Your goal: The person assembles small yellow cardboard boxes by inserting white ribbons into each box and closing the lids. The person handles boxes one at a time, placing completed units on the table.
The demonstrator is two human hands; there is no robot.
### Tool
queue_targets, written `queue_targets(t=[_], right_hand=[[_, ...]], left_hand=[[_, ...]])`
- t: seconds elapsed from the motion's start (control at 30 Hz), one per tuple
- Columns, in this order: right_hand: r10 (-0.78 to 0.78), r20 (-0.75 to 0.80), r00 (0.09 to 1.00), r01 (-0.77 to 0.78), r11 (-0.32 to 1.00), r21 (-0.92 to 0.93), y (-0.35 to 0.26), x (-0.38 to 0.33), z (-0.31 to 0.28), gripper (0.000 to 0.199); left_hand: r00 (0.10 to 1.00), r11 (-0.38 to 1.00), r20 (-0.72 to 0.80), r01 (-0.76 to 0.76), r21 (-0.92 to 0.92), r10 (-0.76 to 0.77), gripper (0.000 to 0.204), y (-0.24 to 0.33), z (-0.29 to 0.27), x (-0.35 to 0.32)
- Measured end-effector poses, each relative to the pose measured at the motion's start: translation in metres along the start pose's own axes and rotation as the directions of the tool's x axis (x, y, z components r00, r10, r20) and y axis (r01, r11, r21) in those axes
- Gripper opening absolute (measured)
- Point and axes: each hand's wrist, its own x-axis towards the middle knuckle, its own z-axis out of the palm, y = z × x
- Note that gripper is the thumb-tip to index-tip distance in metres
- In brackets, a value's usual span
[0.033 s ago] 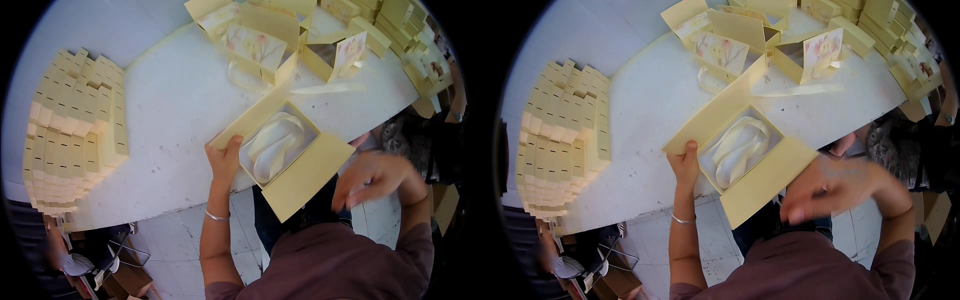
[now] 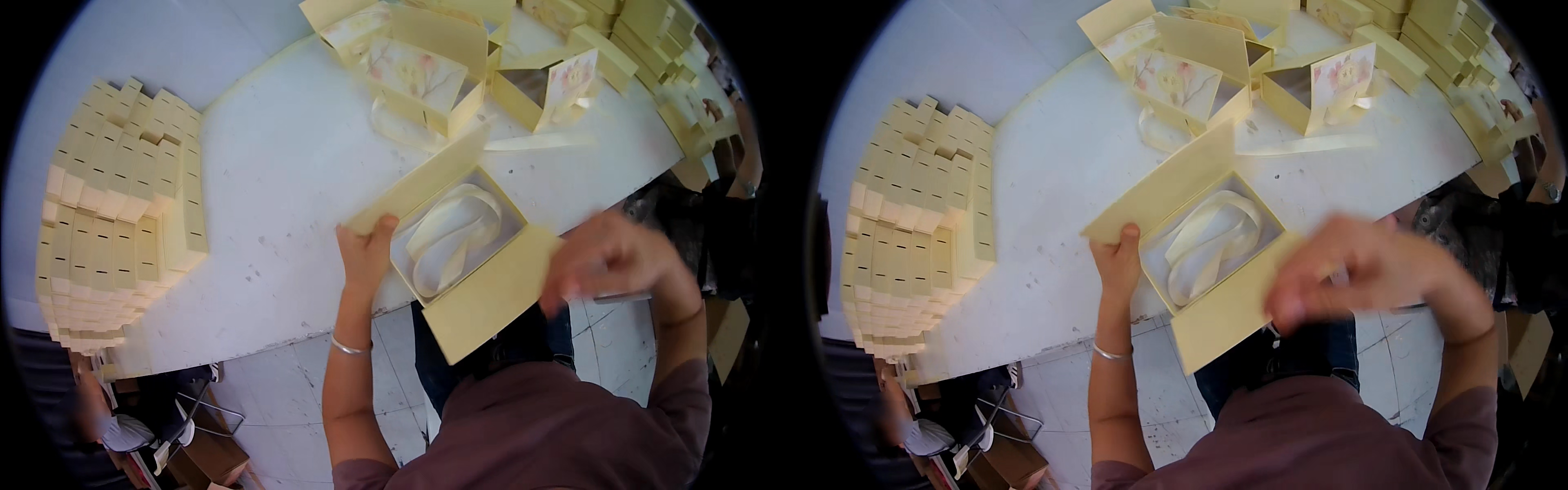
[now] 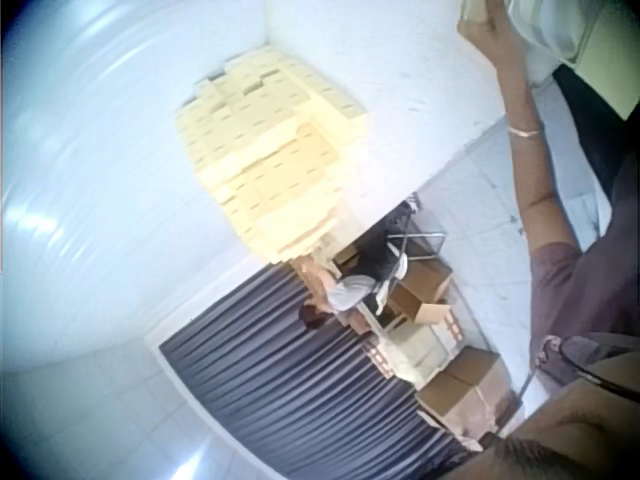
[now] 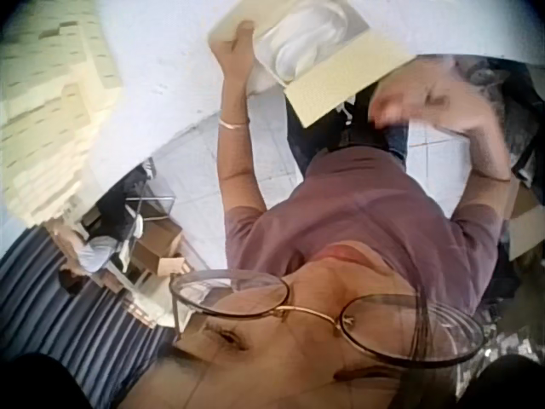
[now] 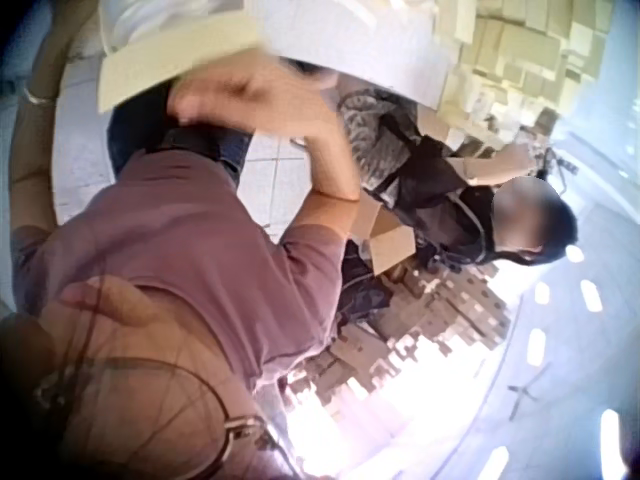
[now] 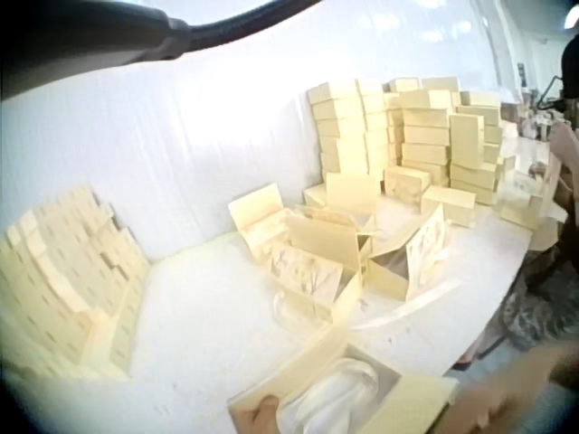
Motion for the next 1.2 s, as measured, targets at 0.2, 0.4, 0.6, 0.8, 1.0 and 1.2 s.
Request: queue_targets(t=[0.2,0.4,0.6,0.8,1.0,1.2], right_hand=[[-0.103,0.047,0.994,0.113,0.877,-0.466,0.058,0.088,0.016,0.013],[0.007,-0.209,0.978,-0.107,0.874,-0.474,0.055,0.094,0.022,0.01],[0.113,-0.305,0.946,-0.018,0.954,0.299,0.022,0.078,0.02,0.01],[-0.015,-0.455,0.891,0.204,0.906,0.37,0.02,0.065,0.009,0.015],[-0.097,-0.861,0.5,0.321,0.944,0.08,0.029,-0.013,-0.016,0.021],[-0.18,-0.903,0.39,0.146,0.98,-0.132,0.053,-0.089,-0.023,0.029]], left_hand=[[0.965,0.936,0.224,0.201,-0.289,-0.138,0.028,0.001,0.01,0.031],[0.999,0.993,-0.053,-0.013,-0.118,0.007,0.043,0.031,-0.013,0.015],[0.995,0.997,0.076,-0.054,-0.062,0.059,0.045,0.093,-0.013,-0.008],[0.848,0.82,0.491,0.419,-0.389,-0.201,0.038,0.099,-0.009,0.007],[0.668,0.871,0.727,0.441,-0.215,-0.158,0.011,0.087,-0.056,0.016],[0.728,0.981,0.684,-0.158,0.115,0.037,0.014,0.09,-0.044,0.022]])
